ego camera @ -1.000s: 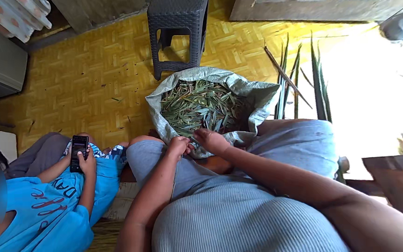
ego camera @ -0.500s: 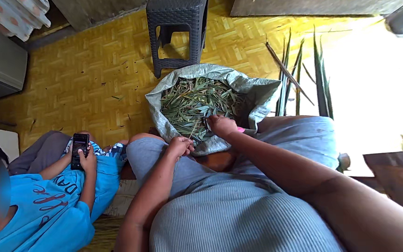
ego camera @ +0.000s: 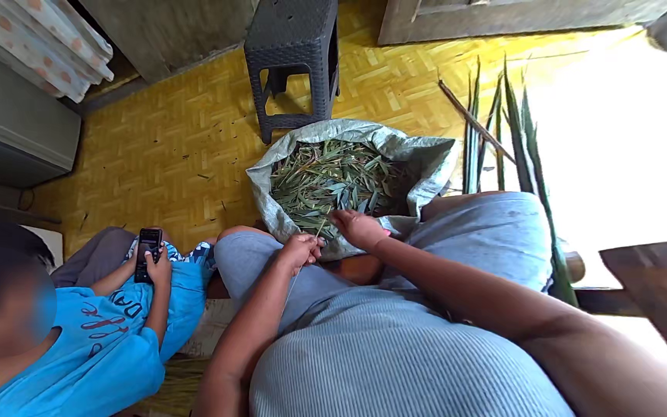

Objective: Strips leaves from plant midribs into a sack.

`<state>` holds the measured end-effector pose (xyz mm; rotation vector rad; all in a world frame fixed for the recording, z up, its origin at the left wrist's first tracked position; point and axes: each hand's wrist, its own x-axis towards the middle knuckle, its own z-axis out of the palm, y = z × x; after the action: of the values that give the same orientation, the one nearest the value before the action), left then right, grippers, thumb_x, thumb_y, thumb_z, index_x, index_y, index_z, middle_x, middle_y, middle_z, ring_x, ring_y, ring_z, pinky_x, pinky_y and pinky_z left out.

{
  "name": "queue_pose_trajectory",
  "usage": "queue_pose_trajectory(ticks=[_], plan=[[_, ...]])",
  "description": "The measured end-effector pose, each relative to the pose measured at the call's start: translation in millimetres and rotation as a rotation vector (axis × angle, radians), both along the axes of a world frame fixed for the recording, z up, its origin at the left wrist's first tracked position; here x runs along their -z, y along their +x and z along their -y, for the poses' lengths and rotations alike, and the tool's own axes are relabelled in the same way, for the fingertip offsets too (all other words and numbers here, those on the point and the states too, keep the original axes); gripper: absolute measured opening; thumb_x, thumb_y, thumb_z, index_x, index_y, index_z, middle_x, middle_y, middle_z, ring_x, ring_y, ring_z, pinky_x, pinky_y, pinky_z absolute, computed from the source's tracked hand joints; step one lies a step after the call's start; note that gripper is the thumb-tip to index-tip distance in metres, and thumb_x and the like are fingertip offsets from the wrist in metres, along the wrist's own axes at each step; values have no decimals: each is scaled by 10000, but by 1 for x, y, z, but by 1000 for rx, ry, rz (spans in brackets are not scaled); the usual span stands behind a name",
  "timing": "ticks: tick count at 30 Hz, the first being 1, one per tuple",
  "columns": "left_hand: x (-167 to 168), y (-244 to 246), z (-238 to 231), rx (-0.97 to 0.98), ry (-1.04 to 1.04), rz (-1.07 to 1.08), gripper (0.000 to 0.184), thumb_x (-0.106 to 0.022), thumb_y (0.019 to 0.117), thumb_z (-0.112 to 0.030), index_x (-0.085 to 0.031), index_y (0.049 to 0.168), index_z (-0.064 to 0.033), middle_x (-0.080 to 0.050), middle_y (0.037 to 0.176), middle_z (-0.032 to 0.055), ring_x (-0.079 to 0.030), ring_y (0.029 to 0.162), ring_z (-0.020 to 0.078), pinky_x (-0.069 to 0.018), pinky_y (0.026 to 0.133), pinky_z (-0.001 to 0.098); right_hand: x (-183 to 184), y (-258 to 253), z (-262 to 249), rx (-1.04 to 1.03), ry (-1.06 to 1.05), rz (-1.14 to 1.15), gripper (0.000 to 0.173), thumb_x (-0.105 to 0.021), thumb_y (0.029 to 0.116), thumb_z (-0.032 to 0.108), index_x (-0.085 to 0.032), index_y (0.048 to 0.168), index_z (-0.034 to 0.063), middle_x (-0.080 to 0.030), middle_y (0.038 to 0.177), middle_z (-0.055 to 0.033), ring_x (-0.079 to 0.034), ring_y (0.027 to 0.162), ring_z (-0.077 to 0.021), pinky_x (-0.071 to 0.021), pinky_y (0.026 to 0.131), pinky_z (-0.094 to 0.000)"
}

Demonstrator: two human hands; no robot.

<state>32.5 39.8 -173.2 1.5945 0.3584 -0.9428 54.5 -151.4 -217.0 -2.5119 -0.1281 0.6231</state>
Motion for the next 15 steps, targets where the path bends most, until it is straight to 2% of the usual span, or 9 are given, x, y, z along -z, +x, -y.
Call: queue_pose_trajectory(ticks=[3,5,8,11,13,15], plan=[[-10,-9,1,36,89,79,268,-433,1114,-129,-610,1214,46,-563,695,-8,-462,515,32,-405,513,177,-2,13,19,224,-68,-88,484,-332,1131,370,-545,1444,67,-550,1438,-269,-557,1279,-511,-428,996,-730],[-11,-8,4,62,224,145,295,-448,1113,-149,-615,1256,47,-636,756,24,-483,535,35,-428,548,200,-3,11,22,256,-13,-67,494,-340,1131,376,-535,1454,57,-545,1439,-280,-557,1274,-517,-425,1002,-728],[-13,-3,10,160,445,225,328,-428,1121,-186,-636,1262,24,-701,898,81,-582,627,84,-517,652,265,-19,-7,6,80,124,-19,460,-395,1125,329,-549,1447,38,-573,1415,-263,-568,1288,-467,-426,1064,-669],[-16,1,16,250,552,303,326,-427,1111,-179,-661,1205,29,-709,968,123,-642,717,149,-554,737,336,-33,-24,-14,-102,121,-22,459,-387,1124,342,-559,1445,62,-586,1415,-226,-568,1303,-429,-418,1089,-630],[-18,1,21,274,577,334,320,-430,1109,-179,-663,1187,25,-707,974,127,-651,735,161,-555,757,351,-34,-26,-17,-130,95,-9,466,-366,1128,355,-554,1450,75,-591,1410,-222,-568,1301,-432,-415,1084,-629],[-22,0,24,289,567,331,331,-417,1113,-174,-656,1240,17,-718,987,122,-657,742,157,-556,758,341,-30,-21,-12,-94,83,14,464,-368,1129,352,-560,1447,76,-599,1401,-221,-576,1288,-438,-419,1074,-636]])
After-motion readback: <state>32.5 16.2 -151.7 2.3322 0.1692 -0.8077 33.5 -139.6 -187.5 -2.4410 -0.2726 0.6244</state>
